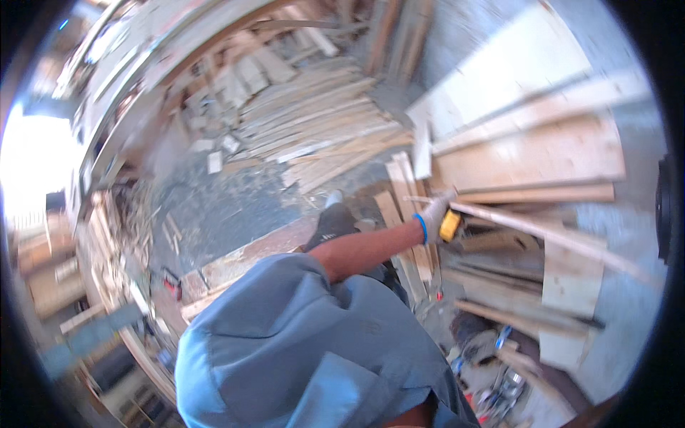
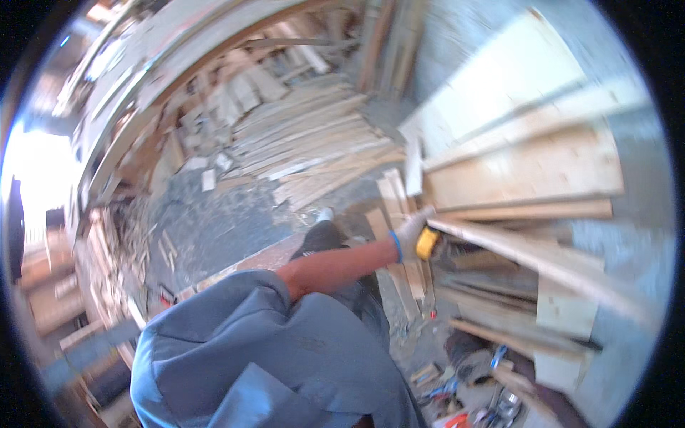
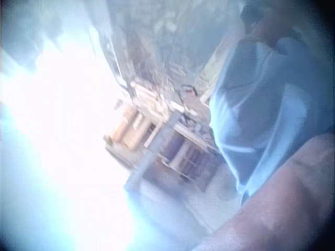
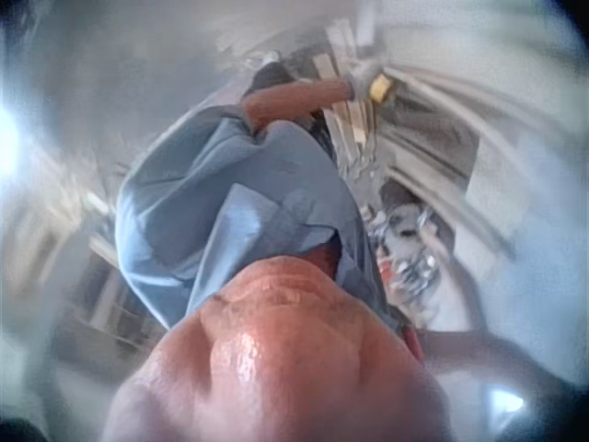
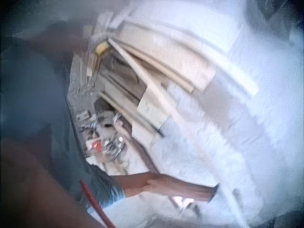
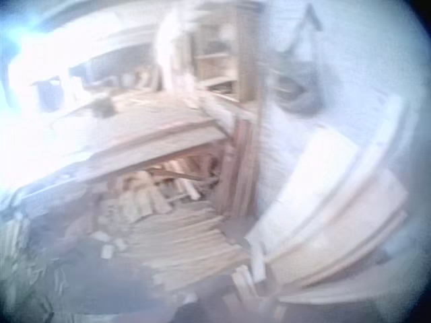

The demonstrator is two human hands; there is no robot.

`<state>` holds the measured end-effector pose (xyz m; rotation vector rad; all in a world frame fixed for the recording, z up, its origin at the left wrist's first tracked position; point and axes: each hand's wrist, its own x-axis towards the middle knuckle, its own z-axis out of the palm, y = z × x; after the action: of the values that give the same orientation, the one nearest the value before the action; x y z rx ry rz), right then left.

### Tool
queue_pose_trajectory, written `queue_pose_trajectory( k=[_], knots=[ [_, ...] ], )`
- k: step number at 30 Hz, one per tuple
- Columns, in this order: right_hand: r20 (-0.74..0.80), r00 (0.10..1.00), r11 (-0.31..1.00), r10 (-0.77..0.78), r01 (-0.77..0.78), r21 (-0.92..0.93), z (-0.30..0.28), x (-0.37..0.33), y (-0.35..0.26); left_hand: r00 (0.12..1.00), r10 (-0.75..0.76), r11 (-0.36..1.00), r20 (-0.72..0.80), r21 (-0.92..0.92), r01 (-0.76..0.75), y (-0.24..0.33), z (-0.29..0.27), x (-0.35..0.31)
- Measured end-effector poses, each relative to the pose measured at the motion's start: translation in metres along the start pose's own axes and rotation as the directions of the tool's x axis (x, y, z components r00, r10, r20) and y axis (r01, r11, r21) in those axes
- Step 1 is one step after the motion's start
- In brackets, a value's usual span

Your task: The person measures and marks a large plywood sheet using a tape measure, ruler, and pencil, then positions the sheet into a curved wooden frame. They use a nail gun to fasten the plywood to the frame, completing the assembly of a curved furniture component.

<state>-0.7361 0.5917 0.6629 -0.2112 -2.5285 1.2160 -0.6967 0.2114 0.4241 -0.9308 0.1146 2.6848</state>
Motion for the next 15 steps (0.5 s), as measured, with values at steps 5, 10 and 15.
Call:
queue_pose_trajectory(
  k=[5,10,15],
  knots=[
    [0.327,0.926,0.921,0.190,-0.284,0.268,0.105,-0.079,0.001,1.000,-0.010,0.989,-0.026,-0.150,0.006,-0.008,-0.071,-0.042],
    [0.507,0.842,0.837,0.182,-0.403,0.370,0.186,-0.103,-0.023,0.978,0.137,0.975,-0.157,-0.151,-0.161,0.021,-0.128,-0.119],
    [0.598,0.798,0.802,0.078,-0.406,0.438,0.257,-0.111,-0.087,0.903,0.350,0.881,-0.250,-0.238,-0.408,0.054,-0.230,-0.232]
  ],
)
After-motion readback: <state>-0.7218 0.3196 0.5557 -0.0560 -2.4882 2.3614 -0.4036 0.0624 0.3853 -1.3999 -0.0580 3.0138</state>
